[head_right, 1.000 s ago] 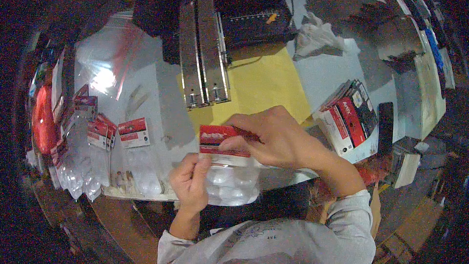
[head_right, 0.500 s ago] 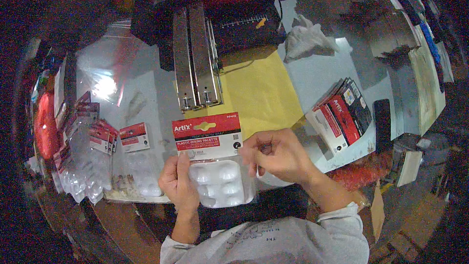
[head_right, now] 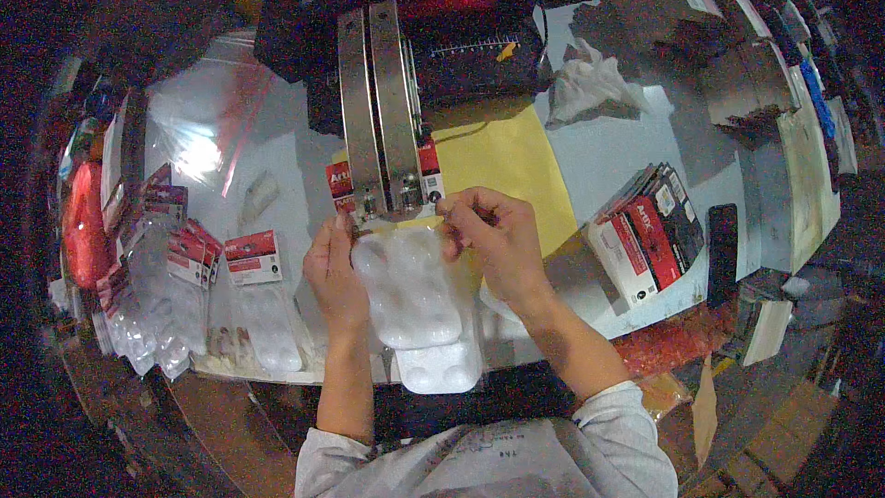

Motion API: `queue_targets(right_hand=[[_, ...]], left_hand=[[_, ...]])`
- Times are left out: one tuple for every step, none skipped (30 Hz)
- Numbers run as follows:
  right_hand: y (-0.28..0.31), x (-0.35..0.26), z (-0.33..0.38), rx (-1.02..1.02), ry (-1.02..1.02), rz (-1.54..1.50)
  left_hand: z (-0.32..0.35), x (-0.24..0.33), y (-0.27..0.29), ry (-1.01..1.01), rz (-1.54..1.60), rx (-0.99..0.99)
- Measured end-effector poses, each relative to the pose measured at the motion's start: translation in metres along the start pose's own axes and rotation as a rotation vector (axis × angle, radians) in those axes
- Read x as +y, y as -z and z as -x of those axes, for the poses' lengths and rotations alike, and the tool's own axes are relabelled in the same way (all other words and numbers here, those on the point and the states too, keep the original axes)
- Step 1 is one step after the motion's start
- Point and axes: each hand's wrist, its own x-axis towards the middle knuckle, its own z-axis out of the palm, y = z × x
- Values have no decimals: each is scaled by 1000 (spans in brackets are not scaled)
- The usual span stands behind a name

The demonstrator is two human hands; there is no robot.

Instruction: The person repeatedly inserts Artix plastic mixing palettes into clear plastic packaging sleeves, seals them with a heat sealer, and stacks the finished packages on the table. The person also retrieves more palettes from a cardboard box during the process.

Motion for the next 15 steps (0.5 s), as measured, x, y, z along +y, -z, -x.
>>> queue_targets(right_hand=[[0,-5,2,-1,-11,136],[1,-12,5,-5,2,250],[1,-20,8,-51,53,337],[6,-31,17,41,216,555],[14,-42,29,68,379,744],[30,-58,39,239,473,926],[49,-72,51,440,435,1095],[67,-79,62,513,514,1293],[87,-83,74,653,506,1442],[103,-77,78,587,502,1541],[116,-68,80,548,502,1594],[126,-62,82,517,506,1646],[133,-56,83,549,491,1571],[136,-53,84,580,470,1496],[134,-50,84,600,478,1424]], left_hand=[[1,-2,1,-83,35,0],[2,-2,5,-37,-72,1],[2,1,11,-69,-175,-8],[0,7,20,-101,-242,-54],[-1,14,29,-108,-126,126],[-1,28,51,9,-304,223],[0,40,68,69,-574,293],[1,53,84,109,-733,394],[4,56,89,-81,-920,366],[12,56,89,-198,-1093,382],[18,54,89,-218,-1260,419],[29,44,75,-264,-1287,206],[39,30,58,-240,-1088,67],[47,19,42,-162,-912,-128],[53,10,31,-167,-833,-139]])
